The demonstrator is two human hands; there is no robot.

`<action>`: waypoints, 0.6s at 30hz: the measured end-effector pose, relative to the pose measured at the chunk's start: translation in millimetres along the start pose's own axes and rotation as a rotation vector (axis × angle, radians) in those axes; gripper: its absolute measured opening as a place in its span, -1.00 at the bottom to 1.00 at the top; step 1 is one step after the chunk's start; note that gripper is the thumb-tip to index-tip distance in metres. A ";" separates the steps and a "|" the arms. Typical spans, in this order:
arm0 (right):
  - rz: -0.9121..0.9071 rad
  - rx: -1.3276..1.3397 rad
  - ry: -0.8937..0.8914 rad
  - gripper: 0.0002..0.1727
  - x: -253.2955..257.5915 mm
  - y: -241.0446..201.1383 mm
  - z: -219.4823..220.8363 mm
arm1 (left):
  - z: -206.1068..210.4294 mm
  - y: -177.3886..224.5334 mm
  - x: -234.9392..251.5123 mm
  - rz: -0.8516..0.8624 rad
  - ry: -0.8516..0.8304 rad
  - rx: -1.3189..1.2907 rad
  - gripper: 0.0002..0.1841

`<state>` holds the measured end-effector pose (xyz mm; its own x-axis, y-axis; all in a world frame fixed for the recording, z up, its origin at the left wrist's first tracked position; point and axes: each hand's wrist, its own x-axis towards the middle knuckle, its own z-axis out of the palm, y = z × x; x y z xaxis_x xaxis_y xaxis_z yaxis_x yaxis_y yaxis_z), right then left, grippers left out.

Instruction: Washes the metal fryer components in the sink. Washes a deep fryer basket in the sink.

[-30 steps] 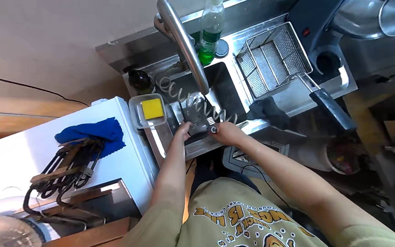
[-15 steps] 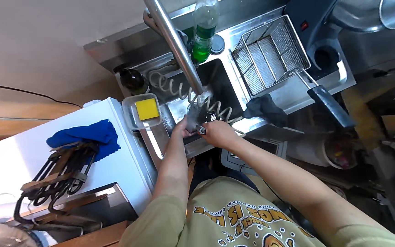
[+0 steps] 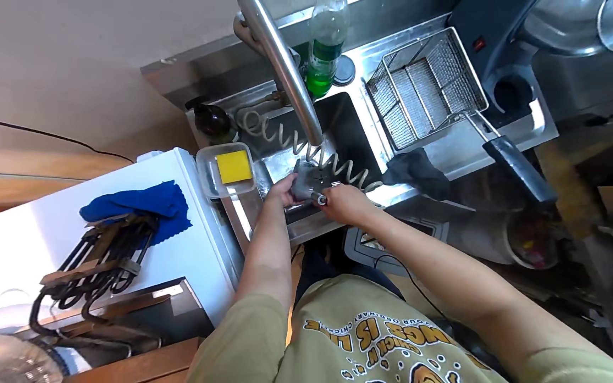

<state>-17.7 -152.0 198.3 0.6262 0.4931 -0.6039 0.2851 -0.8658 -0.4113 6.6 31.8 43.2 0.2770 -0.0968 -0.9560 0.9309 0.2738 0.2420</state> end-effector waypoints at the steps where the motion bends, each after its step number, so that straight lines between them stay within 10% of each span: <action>1: -0.037 0.008 -0.016 -0.62 -0.4 3.1 1.8 | 3.1 -0.4 -0.8 0.020 -0.001 -0.016 -0.42; 7: 0.051 -0.010 -0.013 -0.61 -7.4 17.6 -0.7 | 26.2 -11.7 1.2 0.180 -0.046 0.145 -0.44; 18: 0.077 -0.101 -0.082 -0.55 -4.3 46.4 -20.5 | 11.1 -10.5 -51.2 0.480 0.483 0.765 -0.11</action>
<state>7.6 -196.0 195.8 0.5886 0.4271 -0.6864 0.3130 -0.9032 -0.2935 -14.7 23.2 91.5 0.6921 0.3044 -0.6545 0.6969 -0.5180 0.4960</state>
